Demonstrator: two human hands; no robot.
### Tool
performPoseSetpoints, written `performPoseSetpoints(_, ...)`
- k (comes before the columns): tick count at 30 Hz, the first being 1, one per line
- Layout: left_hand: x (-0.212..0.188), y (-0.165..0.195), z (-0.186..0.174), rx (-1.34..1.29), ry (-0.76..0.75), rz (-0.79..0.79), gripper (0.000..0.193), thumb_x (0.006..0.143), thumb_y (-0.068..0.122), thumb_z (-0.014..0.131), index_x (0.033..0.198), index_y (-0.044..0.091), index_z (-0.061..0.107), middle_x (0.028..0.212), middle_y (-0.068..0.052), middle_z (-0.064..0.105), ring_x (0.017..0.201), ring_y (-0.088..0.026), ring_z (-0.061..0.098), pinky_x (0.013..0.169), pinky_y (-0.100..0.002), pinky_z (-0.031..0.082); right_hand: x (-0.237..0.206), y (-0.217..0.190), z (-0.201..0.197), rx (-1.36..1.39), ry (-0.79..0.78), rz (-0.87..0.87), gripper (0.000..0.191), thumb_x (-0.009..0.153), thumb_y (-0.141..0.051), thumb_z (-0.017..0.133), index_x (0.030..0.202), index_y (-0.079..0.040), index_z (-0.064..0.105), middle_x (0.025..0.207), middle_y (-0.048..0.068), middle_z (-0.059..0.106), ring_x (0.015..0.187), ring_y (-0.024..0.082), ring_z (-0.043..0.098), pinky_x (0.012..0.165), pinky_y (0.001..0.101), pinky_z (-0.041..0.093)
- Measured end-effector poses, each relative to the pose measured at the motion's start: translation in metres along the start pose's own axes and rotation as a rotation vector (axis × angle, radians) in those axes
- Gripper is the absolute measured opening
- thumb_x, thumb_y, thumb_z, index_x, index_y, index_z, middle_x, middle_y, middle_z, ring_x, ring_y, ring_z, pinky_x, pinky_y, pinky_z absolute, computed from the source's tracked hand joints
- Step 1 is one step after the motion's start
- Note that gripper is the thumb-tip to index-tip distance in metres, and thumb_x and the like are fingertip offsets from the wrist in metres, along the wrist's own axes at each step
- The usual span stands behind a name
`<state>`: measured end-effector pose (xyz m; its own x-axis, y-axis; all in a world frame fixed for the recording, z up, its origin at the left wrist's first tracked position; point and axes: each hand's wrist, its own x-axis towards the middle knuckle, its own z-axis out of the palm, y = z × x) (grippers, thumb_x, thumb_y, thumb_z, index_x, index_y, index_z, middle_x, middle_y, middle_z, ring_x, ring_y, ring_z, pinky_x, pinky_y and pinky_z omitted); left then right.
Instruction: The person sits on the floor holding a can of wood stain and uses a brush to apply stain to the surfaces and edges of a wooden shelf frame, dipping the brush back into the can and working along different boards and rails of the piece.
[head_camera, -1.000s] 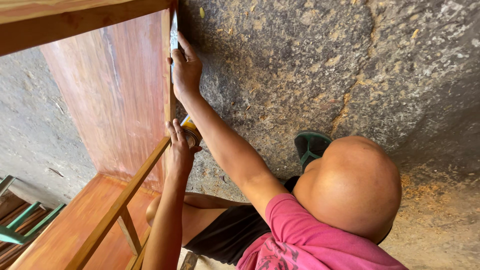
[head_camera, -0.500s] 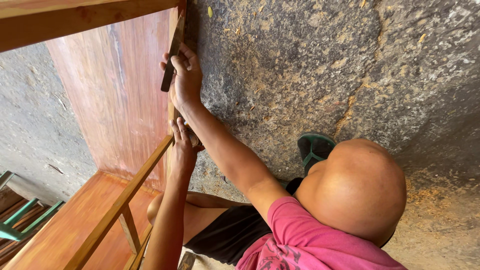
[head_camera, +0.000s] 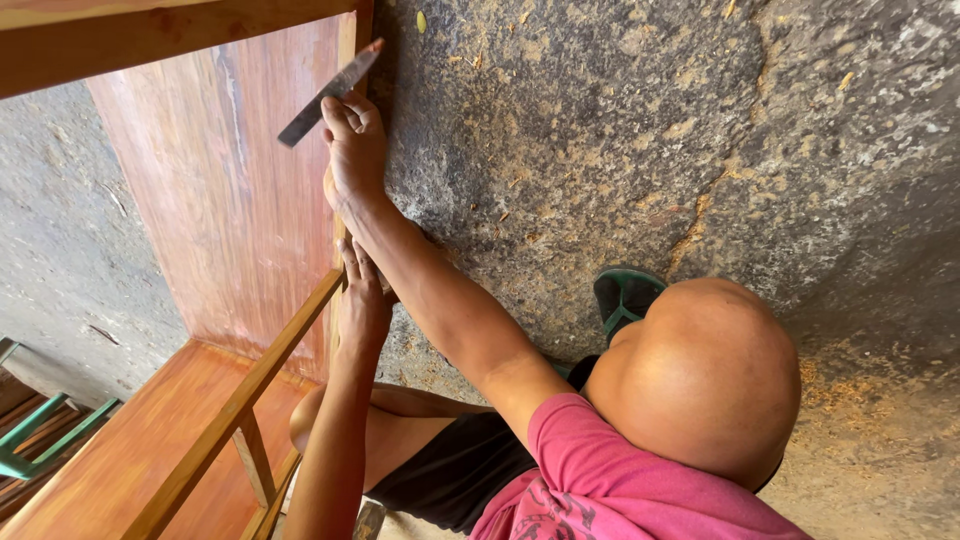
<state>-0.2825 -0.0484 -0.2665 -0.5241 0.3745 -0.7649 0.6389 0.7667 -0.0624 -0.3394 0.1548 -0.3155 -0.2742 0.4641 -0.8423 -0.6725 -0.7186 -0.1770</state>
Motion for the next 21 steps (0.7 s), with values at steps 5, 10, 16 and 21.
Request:
performPoseSetpoints(5, 0.000, -0.003, 0.003, -0.055, 0.029, 0.058, 0.094, 0.086, -0.006, 0.064, 0.160, -0.003, 0.006, 0.164, -0.038, 0.007, 0.087, -0.048, 0.070, 0.062, -0.048, 0.059, 0.000, 0.001, 0.012, 0.069, -0.110, -0.044, 0.024, 0.099, -0.009, 0.069, 0.118, -0.002, 0.057, 0.103, 0.007, 0.067, 0.096, 0.017, 0.065, 0.089, 0.0351, 0.055)
performPoseSetpoints(10, -0.001, -0.002, 0.004, -0.111, 0.020, 0.032, 0.097, 0.086, -0.005, 0.066, 0.162, 0.000, 0.005, 0.164, -0.037, 0.009, 0.089, -0.048, 0.069, 0.065, -0.048, 0.059, 0.009, -0.002, 0.027, 0.021, -0.104, -0.074, 0.023, 0.098, -0.007, 0.071, 0.115, 0.001, 0.058, 0.100, 0.010, 0.067, 0.091, 0.019, 0.068, 0.083, 0.0332, 0.057)
performPoseSetpoints(16, -0.001, 0.002, 0.000, -0.035, 0.016, 0.032, 0.099, 0.085, -0.004, 0.066, 0.161, 0.001, 0.003, 0.165, -0.036, 0.011, 0.080, -0.044, 0.071, 0.059, -0.046, 0.059, 0.021, -0.005, 0.038, 0.008, -0.099, -0.084, 0.022, 0.097, -0.006, 0.071, 0.114, 0.002, 0.058, 0.100, 0.011, 0.068, 0.090, 0.018, 0.068, 0.082, 0.0318, 0.057)
performPoseSetpoints(21, 0.000, 0.003, -0.001, 0.024, -0.040, -0.002, 0.098, 0.087, -0.004, 0.065, 0.161, 0.002, 0.001, 0.166, -0.034, 0.010, 0.076, -0.041, 0.072, 0.056, -0.045, 0.059, 0.026, -0.008, 0.040, 0.000, -0.135, -0.104, 0.024, 0.097, -0.007, 0.071, 0.115, 0.000, 0.057, 0.101, 0.011, 0.068, 0.091, 0.019, 0.069, 0.084, 0.0332, 0.058)
